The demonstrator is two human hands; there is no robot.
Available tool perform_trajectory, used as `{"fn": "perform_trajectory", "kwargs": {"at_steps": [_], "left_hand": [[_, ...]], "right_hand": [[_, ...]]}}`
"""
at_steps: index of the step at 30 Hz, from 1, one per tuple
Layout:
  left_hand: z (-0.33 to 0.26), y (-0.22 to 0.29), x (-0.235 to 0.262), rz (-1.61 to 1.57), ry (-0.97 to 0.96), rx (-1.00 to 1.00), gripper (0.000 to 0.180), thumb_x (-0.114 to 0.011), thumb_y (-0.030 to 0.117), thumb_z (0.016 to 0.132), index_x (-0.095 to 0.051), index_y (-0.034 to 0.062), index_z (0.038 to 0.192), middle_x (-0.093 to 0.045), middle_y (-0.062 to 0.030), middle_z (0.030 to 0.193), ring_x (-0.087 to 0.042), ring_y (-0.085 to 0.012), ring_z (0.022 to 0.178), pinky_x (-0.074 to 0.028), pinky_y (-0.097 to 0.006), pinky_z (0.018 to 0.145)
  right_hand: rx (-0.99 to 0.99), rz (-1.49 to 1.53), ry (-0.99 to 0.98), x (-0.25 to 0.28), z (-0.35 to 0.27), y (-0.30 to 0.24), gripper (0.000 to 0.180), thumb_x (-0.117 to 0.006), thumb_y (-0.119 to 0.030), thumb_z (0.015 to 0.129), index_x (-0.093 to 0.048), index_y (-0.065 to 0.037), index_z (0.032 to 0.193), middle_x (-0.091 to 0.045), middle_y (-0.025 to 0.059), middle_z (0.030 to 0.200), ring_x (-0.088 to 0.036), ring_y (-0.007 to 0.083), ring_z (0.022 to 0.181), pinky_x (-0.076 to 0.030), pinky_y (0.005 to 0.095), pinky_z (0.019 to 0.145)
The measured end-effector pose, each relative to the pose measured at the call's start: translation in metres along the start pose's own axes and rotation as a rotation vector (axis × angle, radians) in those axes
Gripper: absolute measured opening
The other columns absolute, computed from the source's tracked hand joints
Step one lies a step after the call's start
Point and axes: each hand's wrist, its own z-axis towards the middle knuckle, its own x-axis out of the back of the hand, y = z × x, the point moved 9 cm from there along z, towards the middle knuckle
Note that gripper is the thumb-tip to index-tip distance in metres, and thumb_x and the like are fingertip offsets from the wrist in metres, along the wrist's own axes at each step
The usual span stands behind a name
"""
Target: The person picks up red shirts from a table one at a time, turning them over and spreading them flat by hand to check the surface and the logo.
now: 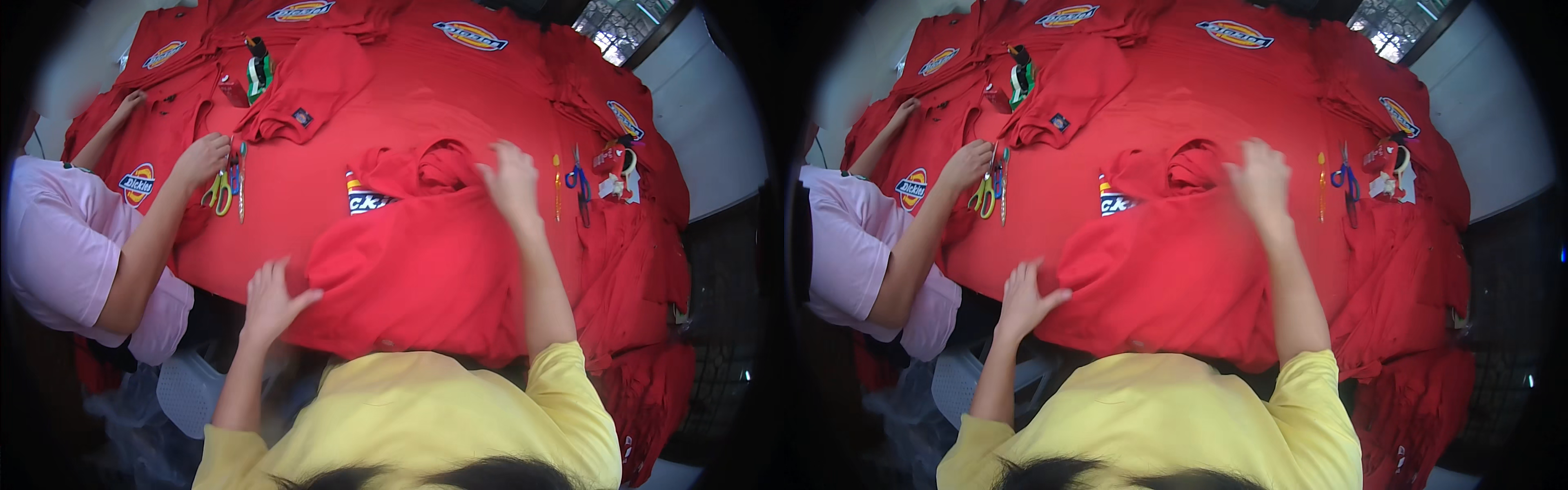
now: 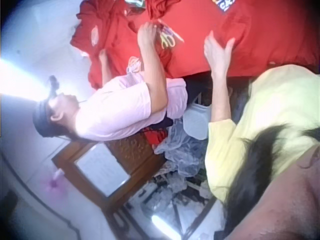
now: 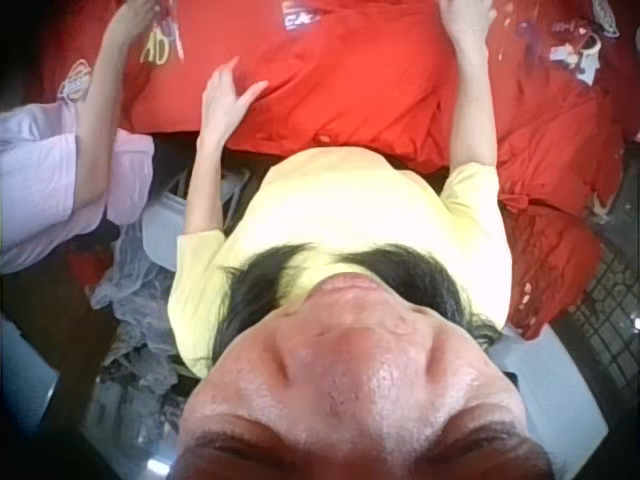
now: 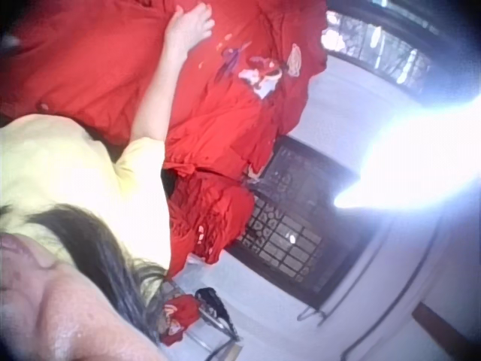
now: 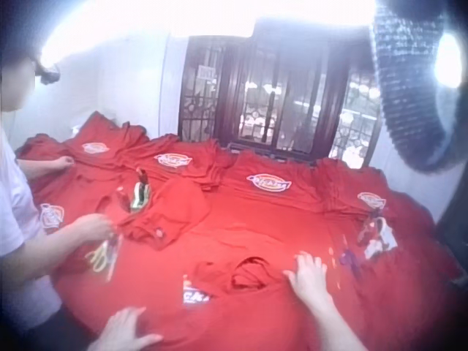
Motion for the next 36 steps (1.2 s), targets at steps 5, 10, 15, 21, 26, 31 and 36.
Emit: {"fn": "perform_trajectory", "kwargs": {"at_steps": [5, 10, 15, 21, 26, 31, 36], "left_hand": [[-0.07, -0.017, -0.066, 0.104, -0.078, -0.104, 0.044, -0.073, 0.025, 0.077, -0.055, 0.0016, 0.109, -0.055, -0.021, 0.107, -0.053, -0.0376, 0.103, -0.043, -0.047, 0.087], [-0.073, -0.015, 0.131, -0.211, 0.534, -0.025, 0.017, -0.055, 0.002, 0.084, -0.049, -0.0001, 0.101, -0.062, -0.0113, 0.083, -0.059, -0.0177, 0.07, -0.048, -0.033, 0.067], [-0.114, 0.08, 0.194, -0.618, 0.347, -0.213, 0.043, -0.08, 0.009, 0.065, -0.055, 0.001, 0.099, -0.063, -0.0078, 0.079, -0.065, -0.016, 0.074, -0.051, -0.027, 0.073], [-0.065, 0.264, 0.051, -0.402, -0.238, -0.752, 0.048, -0.068, 0.031, 0.086, -0.053, 0.0002, 0.12, -0.063, -0.0191, 0.109, -0.063, -0.0327, 0.101, -0.05, -0.04, 0.088], [-0.038, 0.294, -0.048, -0.222, -0.4, -0.883, 0.06, -0.058, 0.039, 0.091, -0.045, -0.0003, 0.135, -0.056, -0.0221, 0.125, -0.055, -0.0342, 0.116, -0.042, -0.043, 0.1], [0.051, 0.132, -0.04, -0.235, 0.217, -0.315, 0.031, -0.059, 0.025, 0.092, -0.063, 0.0039, 0.114, -0.064, -0.0155, 0.114, -0.059, -0.0335, 0.109, -0.047, -0.042, 0.094], [0.067, 0.066, -0.082, 0.341, 0.239, -0.34, 0.055, -0.049, 0.042, 0.096, -0.041, 0.0204, 0.145, -0.033, -0.0038, 0.153, -0.025, -0.0274, 0.143, -0.015, -0.057, 0.115]], "right_hand": [[0.103, 0.249, -0.556, -0.112, 0.01, -0.154, 0.036, -0.064, -0.027, 0.086, -0.059, -0.011, 0.119, -0.061, 0.0182, 0.114, -0.06, 0.0368, 0.106, -0.05, 0.0472, 0.086], [-0.246, 0.719, -0.163, -0.104, 0.172, -0.08, 0.021, -0.055, -0.019, 0.091, -0.057, -0.003, 0.106, -0.064, 0.0185, 0.101, -0.064, 0.0318, 0.088, -0.051, 0.044, 0.072], [-0.294, 1.851, 0.176, 0.002, 0.242, 0.036, 0.02, -0.051, -0.011, 0.097, -0.049, -0.004, 0.116, -0.062, 0.0081, 0.107, -0.061, 0.0226, 0.101, -0.048, 0.0391, 0.091], [-0.712, 1.706, 0.105, -0.041, 0.164, 0.177, 0.037, -0.051, -0.015, 0.099, -0.043, -0.005, 0.133, -0.055, 0.0108, 0.125, -0.056, 0.0247, 0.107, -0.048, 0.0454, 0.091], [-0.718, 0.592, 0.042, -0.031, 0.022, 0.26, 0.027, -0.049, -0.014, 0.097, -0.059, -0.005, 0.12, -0.061, 0.0125, 0.121, -0.06, 0.0251, 0.105, -0.047, 0.0415, 0.092], [-0.071, 0.274, -0.13, -0.024, -0.098, 0.055, 0.029, -0.048, -0.013, 0.094, -0.063, -0.007, 0.118, -0.06, 0.0139, 0.125, -0.051, 0.0318, 0.124, -0.033, 0.0507, 0.108], [-0.111, -0.052, -0.251, -0.036, -0.169, 0.005, 0.04, -0.051, -0.022, 0.096, -0.052, -0.015, 0.135, -0.046, 0.0073, 0.144, -0.038, 0.0276, 0.136, -0.023, 0.0544, 0.113]]}}
